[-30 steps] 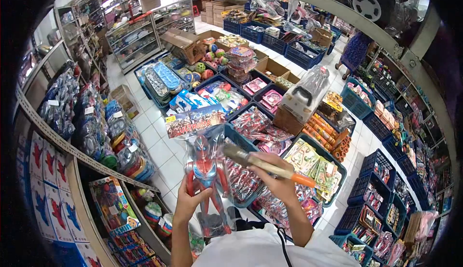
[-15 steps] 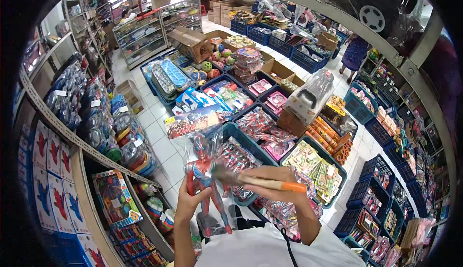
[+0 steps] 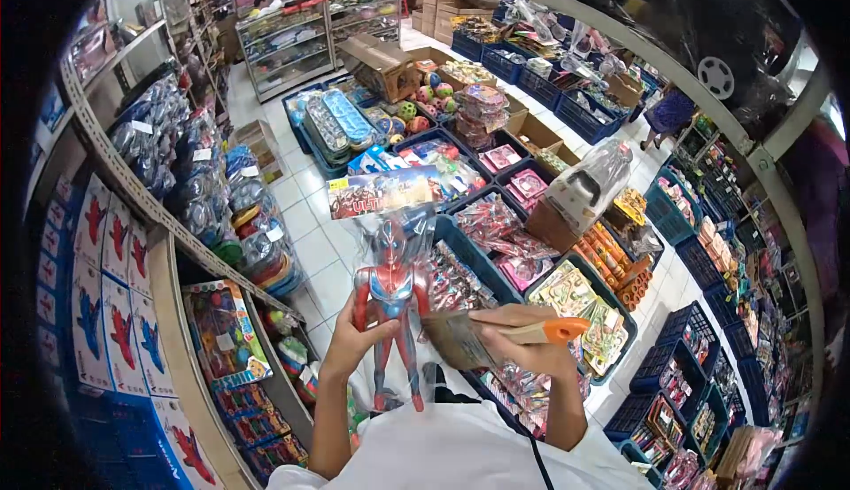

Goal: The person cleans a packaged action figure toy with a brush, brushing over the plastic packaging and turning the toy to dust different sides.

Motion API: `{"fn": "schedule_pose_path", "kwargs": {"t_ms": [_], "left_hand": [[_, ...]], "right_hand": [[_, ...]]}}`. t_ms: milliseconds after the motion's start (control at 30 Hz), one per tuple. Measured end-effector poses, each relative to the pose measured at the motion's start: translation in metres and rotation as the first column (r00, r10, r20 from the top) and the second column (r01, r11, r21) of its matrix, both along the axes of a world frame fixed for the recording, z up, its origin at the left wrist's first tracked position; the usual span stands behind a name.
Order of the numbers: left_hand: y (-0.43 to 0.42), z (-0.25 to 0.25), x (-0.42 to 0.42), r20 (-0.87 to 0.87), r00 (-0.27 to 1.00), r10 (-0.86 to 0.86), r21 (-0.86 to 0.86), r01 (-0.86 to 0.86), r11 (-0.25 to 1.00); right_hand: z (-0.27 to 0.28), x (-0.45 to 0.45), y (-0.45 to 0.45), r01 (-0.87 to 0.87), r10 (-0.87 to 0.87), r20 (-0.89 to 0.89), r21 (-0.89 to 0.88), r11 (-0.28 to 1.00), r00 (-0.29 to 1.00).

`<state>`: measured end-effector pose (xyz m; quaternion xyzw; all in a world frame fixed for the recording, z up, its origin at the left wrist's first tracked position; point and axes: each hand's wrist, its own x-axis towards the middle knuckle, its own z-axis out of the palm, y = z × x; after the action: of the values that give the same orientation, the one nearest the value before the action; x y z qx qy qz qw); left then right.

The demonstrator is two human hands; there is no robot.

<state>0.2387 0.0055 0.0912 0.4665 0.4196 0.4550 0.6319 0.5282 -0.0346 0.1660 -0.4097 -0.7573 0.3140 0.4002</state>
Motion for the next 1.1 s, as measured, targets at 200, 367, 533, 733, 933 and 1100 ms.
{"fn": "schedule_pose_path", "kwargs": {"t_ms": [200, 367, 533, 733, 933, 1100], "left_hand": [[-0.009, -0.013, -0.01, 0.084, 0.992, 0.091, 0.031, -0.093, 0.995], [-0.025, -0.009, -0.025, 0.13, 0.981, 0.141, 0.006, -0.143, 0.99], [-0.037, -0.017, -0.041, 0.118, 0.978, 0.171, 0.022, -0.175, 0.984], [-0.048, -0.008, -0.054, 0.17, 0.963, 0.207, -0.037, -0.203, 0.978], [-0.045, -0.006, -0.078, 0.183, 0.965, 0.187, 0.095, -0.207, 0.974], [-0.037, -0.003, -0.1, 0.187, 0.959, 0.212, 0.179, -0.246, 0.953]], "right_hand": [[-0.037, -0.022, -0.01, 0.431, -0.478, -0.651, -0.246, 0.868, 0.59], [-0.038, -0.028, -0.017, -0.028, 0.018, -0.096, -0.097, 0.995, 0.995], [-0.042, -0.076, -0.009, 0.128, -0.194, -0.906, -0.156, 0.979, 0.377], [-0.039, -0.083, -0.006, 0.067, -0.107, -0.81, -0.084, 0.994, 0.577], [-0.046, -0.11, -0.008, -0.063, -0.147, -0.883, -0.194, 0.979, 0.446], [-0.068, -0.096, -0.005, -0.067, 0.013, -0.529, -0.083, 0.994, 0.849]]}}
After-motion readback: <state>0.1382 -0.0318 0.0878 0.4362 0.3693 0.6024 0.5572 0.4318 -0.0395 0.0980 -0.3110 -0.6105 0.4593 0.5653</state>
